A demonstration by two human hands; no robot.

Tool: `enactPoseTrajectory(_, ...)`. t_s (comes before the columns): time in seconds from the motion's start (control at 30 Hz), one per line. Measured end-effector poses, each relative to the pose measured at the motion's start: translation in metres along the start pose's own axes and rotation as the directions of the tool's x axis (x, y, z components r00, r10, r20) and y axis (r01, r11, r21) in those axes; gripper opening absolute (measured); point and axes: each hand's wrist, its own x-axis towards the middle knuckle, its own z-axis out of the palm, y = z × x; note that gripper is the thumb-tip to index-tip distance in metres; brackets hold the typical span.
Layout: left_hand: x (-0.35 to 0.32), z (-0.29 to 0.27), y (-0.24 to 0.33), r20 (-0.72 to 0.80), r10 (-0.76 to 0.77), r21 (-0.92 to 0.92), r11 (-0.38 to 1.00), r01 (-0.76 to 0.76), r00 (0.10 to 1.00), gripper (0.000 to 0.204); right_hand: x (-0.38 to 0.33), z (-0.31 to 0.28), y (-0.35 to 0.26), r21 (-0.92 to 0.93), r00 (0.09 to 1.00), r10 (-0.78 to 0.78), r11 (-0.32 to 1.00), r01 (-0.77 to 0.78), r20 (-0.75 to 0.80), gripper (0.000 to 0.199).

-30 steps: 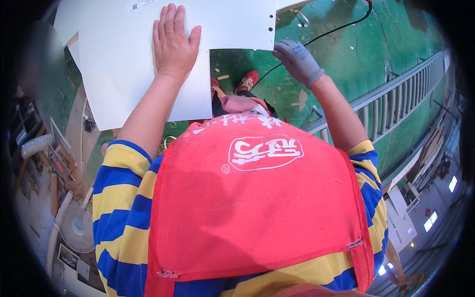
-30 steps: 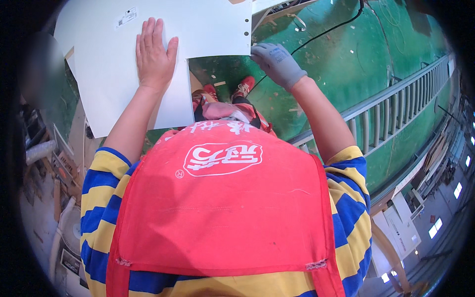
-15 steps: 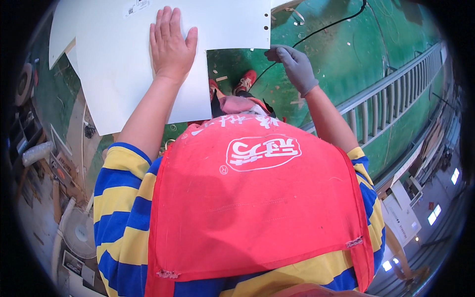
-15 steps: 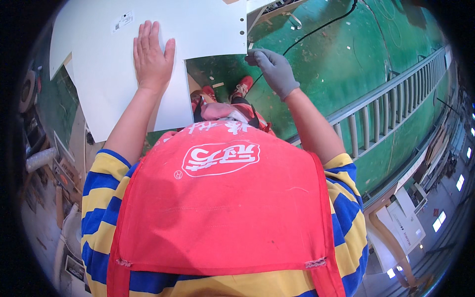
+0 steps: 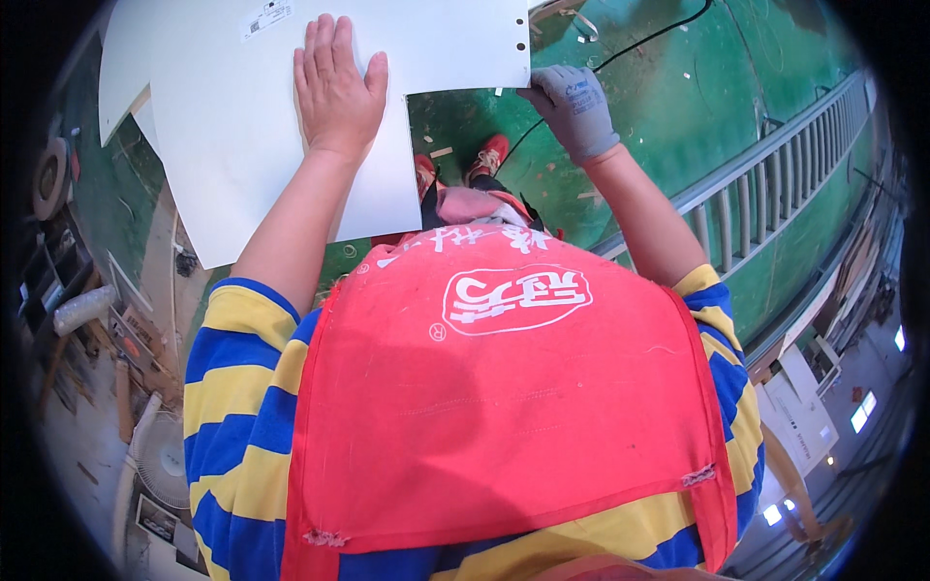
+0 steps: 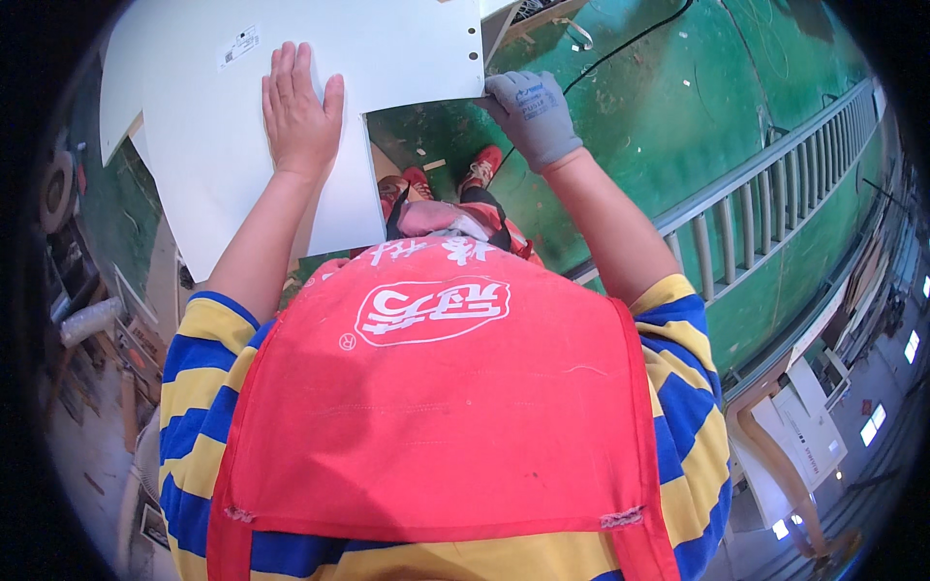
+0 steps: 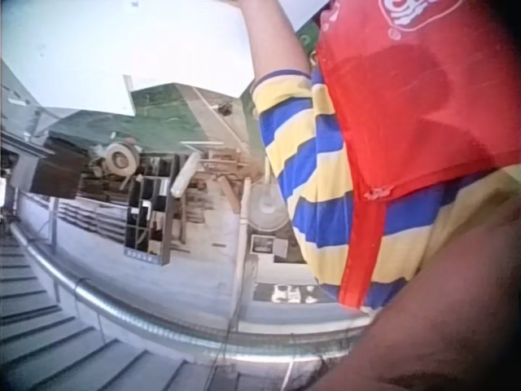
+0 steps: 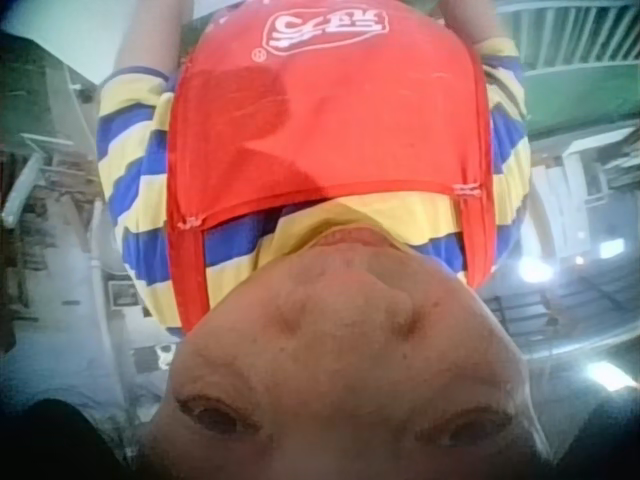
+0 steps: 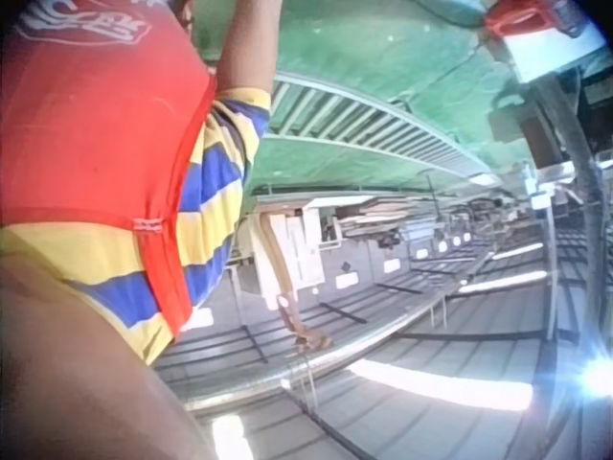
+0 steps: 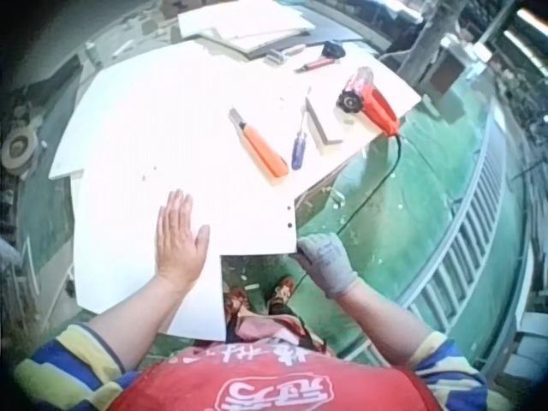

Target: The person assembles a white particleboard furniture component. They apply edge banding to the board's edges using a utility knife to trim excess material and a heat gun to secure the adhesive. The person also uses a screwdriver to tighten screws into pre-drilled holes.

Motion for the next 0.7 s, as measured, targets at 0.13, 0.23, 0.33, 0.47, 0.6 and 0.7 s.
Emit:
enactPoseTrajectory(0.13,-0.001,-0.001,0.002,0.011,-0.007,-0.002,1.0,0.007,1.0,0.062,-0.007,0.004,0.011,-0.06,0.996,-0.089,0.994,0.09,0.013,0.014)
enactPoseTrajectory(0.23,-0.003,-0.003,0.003,0.017,-0.013,-0.03,0.999,0.014,1.0,0.061,-0.01,0.004,0.014,-0.014,0.996,-0.093,0.996,0.092,-0.014,0.015)
enactPoseTrajectory(0.33,-0.002,-0.002,0.003,0.015,-0.01,-0.037,0.999,0.01,1.0,0.062,-0.015,0.008,0.007,0.048,0.997,-0.042,0.998,0.045,-0.064,0.015)
enactPoseTrajectory(0.47,-0.003,0.001,0.002,0.012,-0.002,-0.045,0.999,0.002,1.0,0.063,-0.004,0.007,-0.001,-0.013,0.999,0.036,0.999,-0.037,-0.022,0.016)
enactPoseTrajectory(0.6,-0.003,0.0,0.002,0.027,0.006,-0.015,1.0,-0.005,1.0,0.063,-0.008,0.006,0.006,-0.025,0.999,-0.029,0.999,0.03,0.028,0.017)
enactPoseTrajectory(0.7,-0.002,-0.001,0.004,0.016,0.0,-0.054,0.999,0.001,1.0,0.061,-0.009,0.004,0.013,-0.001,0.997,-0.073,0.997,0.073,0.004,0.02)
